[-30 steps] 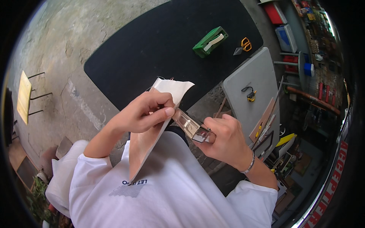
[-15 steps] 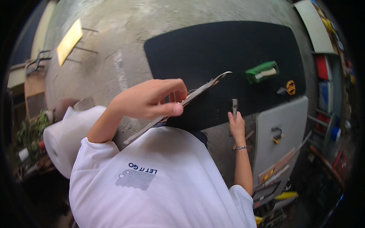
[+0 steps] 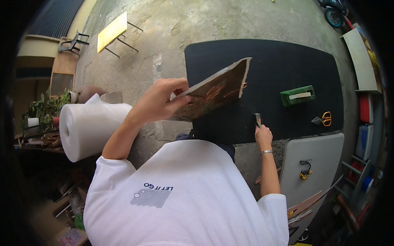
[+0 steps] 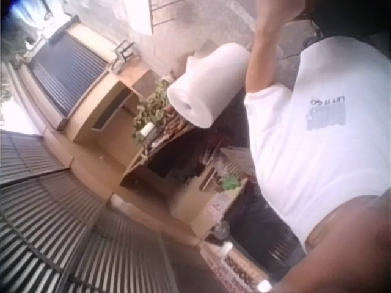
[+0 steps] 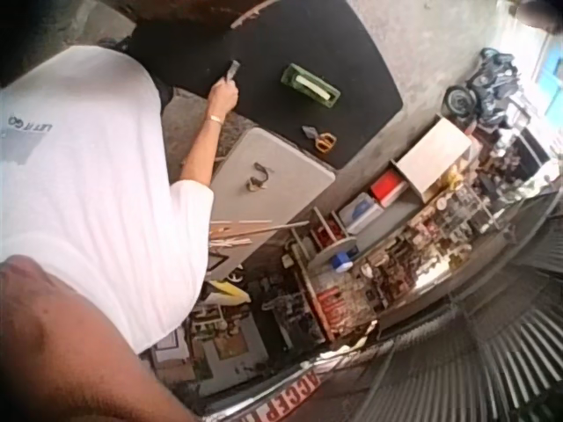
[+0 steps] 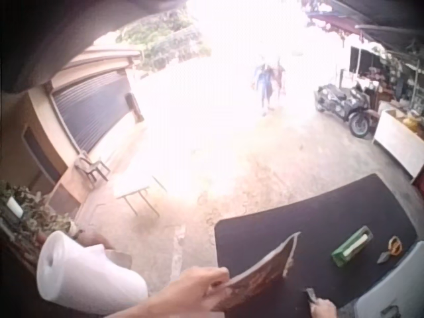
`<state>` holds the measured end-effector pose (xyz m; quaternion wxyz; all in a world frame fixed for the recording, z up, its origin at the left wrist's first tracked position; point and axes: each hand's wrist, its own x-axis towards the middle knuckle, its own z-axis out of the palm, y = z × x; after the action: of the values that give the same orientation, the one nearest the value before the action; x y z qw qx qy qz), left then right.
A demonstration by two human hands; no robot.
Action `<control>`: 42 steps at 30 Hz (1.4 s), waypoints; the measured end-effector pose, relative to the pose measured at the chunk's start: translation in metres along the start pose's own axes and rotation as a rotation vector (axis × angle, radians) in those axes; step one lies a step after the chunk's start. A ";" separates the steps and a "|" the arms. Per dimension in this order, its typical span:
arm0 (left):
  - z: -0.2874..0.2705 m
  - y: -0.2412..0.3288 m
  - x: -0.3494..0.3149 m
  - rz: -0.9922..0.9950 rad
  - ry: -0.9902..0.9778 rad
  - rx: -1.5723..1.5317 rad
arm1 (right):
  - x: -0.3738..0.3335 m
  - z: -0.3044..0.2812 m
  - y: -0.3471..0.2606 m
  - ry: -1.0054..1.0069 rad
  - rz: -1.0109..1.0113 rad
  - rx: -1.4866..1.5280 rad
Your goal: The person cuts a piece of cardboard, places a decorative copper artwork on it, and secures the edges using a stapler. They fold the cardboard edges over the artwork and staple them repeatedly to attach the backing.
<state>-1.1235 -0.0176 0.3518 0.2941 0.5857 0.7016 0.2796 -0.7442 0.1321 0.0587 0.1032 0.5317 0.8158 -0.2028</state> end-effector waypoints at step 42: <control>0.160 -0.078 -0.123 -0.388 0.024 -0.717 | -0.045 -0.329 -0.246 -0.003 -1.022 0.367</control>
<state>-1.0388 -0.1439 0.1971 0.5188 0.2996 0.6603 0.4529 -0.9339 0.1531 0.4257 -0.1021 0.0765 0.9214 -0.3670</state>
